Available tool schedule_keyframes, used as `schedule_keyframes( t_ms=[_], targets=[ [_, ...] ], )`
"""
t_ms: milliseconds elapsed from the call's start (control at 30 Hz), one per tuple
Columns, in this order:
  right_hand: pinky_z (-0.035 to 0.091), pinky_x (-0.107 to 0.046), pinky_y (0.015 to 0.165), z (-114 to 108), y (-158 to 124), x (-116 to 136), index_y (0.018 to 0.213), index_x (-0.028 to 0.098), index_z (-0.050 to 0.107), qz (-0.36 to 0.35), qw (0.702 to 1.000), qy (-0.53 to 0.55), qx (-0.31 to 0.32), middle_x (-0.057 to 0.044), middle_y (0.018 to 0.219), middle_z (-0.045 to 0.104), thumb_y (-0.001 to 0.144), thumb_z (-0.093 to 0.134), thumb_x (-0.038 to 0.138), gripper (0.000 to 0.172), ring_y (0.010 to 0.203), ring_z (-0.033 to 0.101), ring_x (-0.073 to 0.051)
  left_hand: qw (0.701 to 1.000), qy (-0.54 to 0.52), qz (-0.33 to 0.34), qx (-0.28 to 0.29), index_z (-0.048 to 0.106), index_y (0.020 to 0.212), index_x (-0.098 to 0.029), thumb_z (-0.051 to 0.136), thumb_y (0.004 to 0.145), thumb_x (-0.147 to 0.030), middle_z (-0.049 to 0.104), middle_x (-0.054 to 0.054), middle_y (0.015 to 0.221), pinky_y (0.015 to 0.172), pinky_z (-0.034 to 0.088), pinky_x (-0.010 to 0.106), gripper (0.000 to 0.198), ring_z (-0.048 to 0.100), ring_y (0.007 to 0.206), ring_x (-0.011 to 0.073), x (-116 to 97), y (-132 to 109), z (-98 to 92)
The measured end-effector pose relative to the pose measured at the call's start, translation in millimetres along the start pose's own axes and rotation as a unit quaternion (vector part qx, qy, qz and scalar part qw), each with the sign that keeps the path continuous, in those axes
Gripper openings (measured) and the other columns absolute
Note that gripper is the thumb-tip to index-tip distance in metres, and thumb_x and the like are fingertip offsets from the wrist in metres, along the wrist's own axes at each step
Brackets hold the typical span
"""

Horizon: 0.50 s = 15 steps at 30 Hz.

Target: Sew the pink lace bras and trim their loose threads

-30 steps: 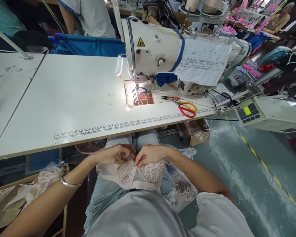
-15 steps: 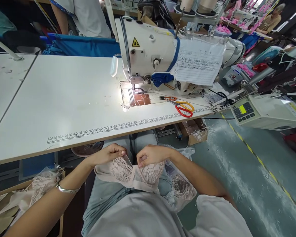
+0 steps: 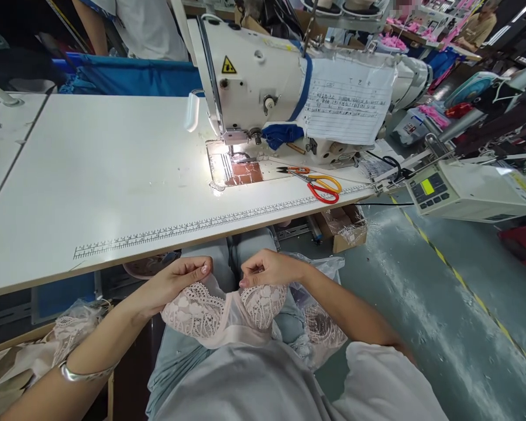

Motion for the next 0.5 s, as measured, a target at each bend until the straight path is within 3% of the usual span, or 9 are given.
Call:
schedule_keyframes(
  t_ms=[167,500],
  targets=[
    [0.03,-0.023,0.055,3.2,-1.9,5.2,0.065,0.015,0.051,-0.004,0.999,0.013,0.035,0.004,0.062,0.044,0.079,0.07,0.058,0.049,0.058,0.037,-0.008,0.999,-0.021,-0.021,0.018,0.049,0.067,-0.017,0.062,0.085,-0.057,0.035,-0.007,0.061,0.05,0.021,0.022,0.046,0.026,0.054,0.008,-4.5,-8.2,8.5],
    [0.029,-0.022,0.052,8.6,-2.7,10.4,0.065,0.014,0.054,-0.009,0.998,0.018,0.062,0.004,0.061,0.045,0.077,0.07,0.062,0.052,0.056,0.035,-0.008,1.0,0.007,-0.01,0.013,0.048,0.066,-0.018,0.063,0.084,-0.057,0.036,-0.005,0.064,0.052,0.024,0.023,0.046,0.028,0.056,0.009,-8.5,-11.9,6.1]
  ],
)
Point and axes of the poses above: each hand's wrist, its own y-axis towards the middle knuckle, its own z-axis out of the palm, x = y × z, the point moved 7 cm from there along y, towards the middle knuckle
